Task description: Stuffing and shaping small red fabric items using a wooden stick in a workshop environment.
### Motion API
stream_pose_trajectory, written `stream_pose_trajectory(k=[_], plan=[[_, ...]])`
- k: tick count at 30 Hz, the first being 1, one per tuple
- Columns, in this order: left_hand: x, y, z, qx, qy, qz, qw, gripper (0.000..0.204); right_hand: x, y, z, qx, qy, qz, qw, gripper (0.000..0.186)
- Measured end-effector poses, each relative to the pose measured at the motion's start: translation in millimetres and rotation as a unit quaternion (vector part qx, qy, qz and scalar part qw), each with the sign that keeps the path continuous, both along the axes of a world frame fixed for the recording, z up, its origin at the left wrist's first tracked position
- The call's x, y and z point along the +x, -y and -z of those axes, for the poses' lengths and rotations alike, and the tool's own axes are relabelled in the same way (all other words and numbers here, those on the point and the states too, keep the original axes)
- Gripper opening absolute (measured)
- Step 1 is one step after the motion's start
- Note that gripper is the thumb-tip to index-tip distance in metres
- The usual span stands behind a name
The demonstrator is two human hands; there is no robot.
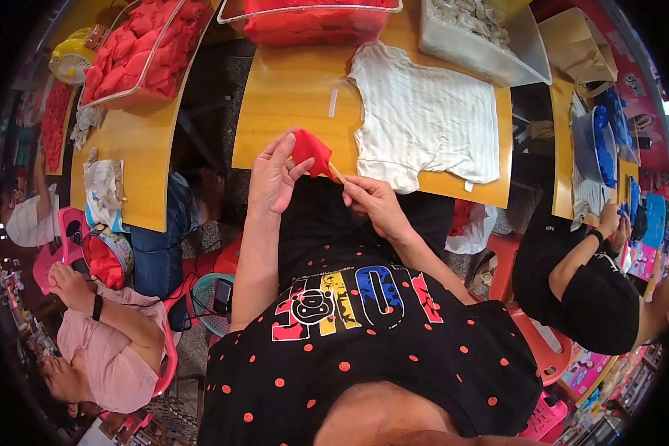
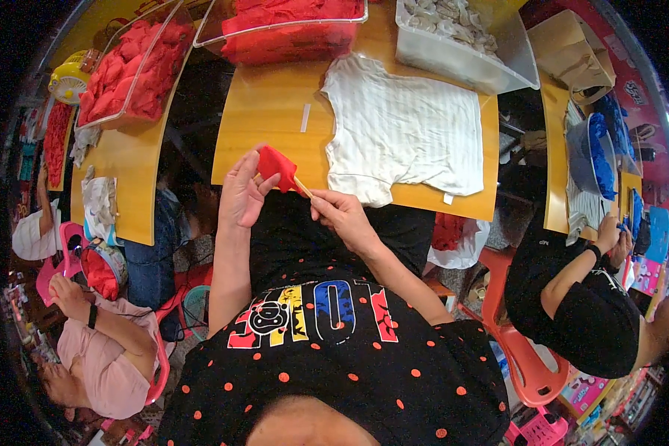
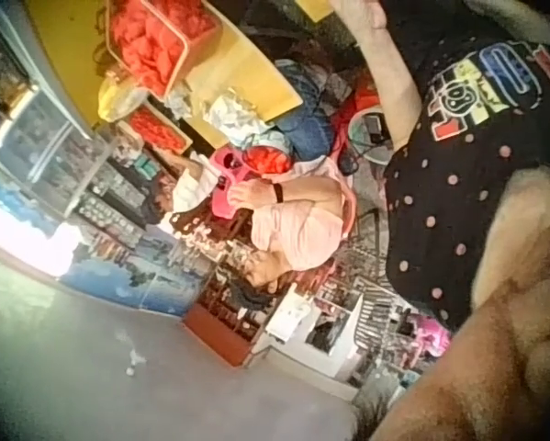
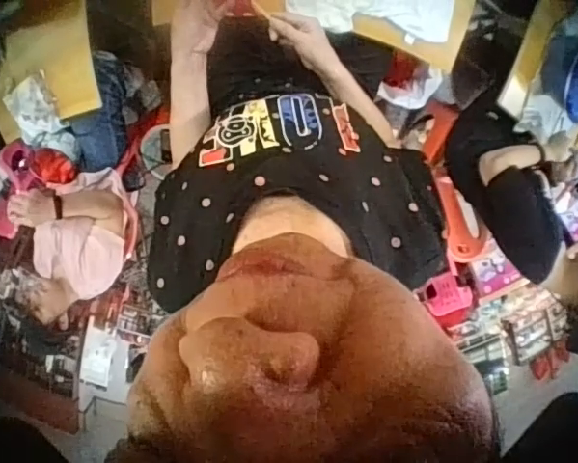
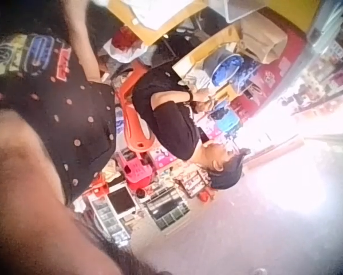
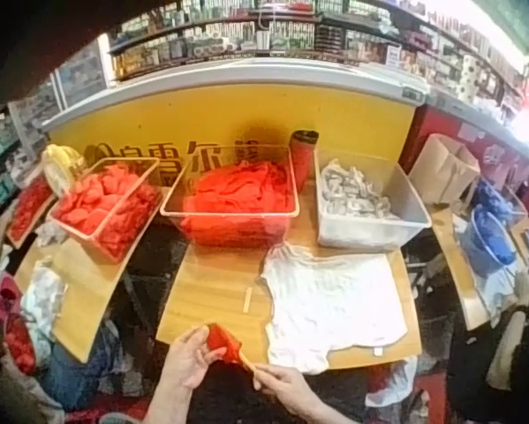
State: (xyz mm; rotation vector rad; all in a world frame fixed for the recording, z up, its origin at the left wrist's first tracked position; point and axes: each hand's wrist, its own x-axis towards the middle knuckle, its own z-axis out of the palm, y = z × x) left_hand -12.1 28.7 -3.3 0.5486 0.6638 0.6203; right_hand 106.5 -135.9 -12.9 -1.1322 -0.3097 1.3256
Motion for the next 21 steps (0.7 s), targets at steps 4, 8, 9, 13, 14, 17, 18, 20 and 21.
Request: stream_pose_trajectory(k=[4,8,9,13,14,17,18,20,21], plan=[[5.0,-3.8,-10.9,0.02,-0.061,0.03,0.998,0.023,4.9,-2.7,-0.1,-0.023,0.064,-0.038,0.997,0.025],[3.2,-4.5,-0.3,0.014,-0.077,0.02,0.997,0.022,3.3,-7.1,1.3,-0.027,0.105,-0.028,0.994,0.024],[3.6,-3.4,2.1,0.013,-0.078,0.021,0.997,0.022,0.6,-6.5,3.7,-0.027,0.104,-0.027,0.994,0.024],[11.9,4.0,5.9,-0.015,-0.052,-0.028,0.998,0.02,-12.8,-3.2,9.3,-0.006,-0.027,0.014,1.0,0.025],[13.1,5.2,5.6,-0.03,-0.037,-0.047,0.998,0.02,-15.1,-2.7,9.4,-0.004,-0.06,0.023,0.998,0.025],[10.9,4.0,3.9,-0.029,-0.035,-0.034,0.998,0.019,-14.1,-4.6,12.0,0.004,-0.068,0.011,0.998,0.025],[10.8,3.3,1.6,-0.031,-0.035,-0.033,0.998,0.019,-11.0,-4.9,12.5,0.003,-0.068,0.013,0.998,0.025],[7.9,-1.6,-3.0,-0.023,-0.021,0.014,0.999,0.019,-4.0,-6.1,12.1,0.008,-0.039,-0.002,0.999,0.026],[4.5,-4.7,0.0,-0.023,-0.021,0.015,0.999,0.019,-1.0,-6.2,8.9,0.008,-0.039,-0.001,0.999,0.026]])
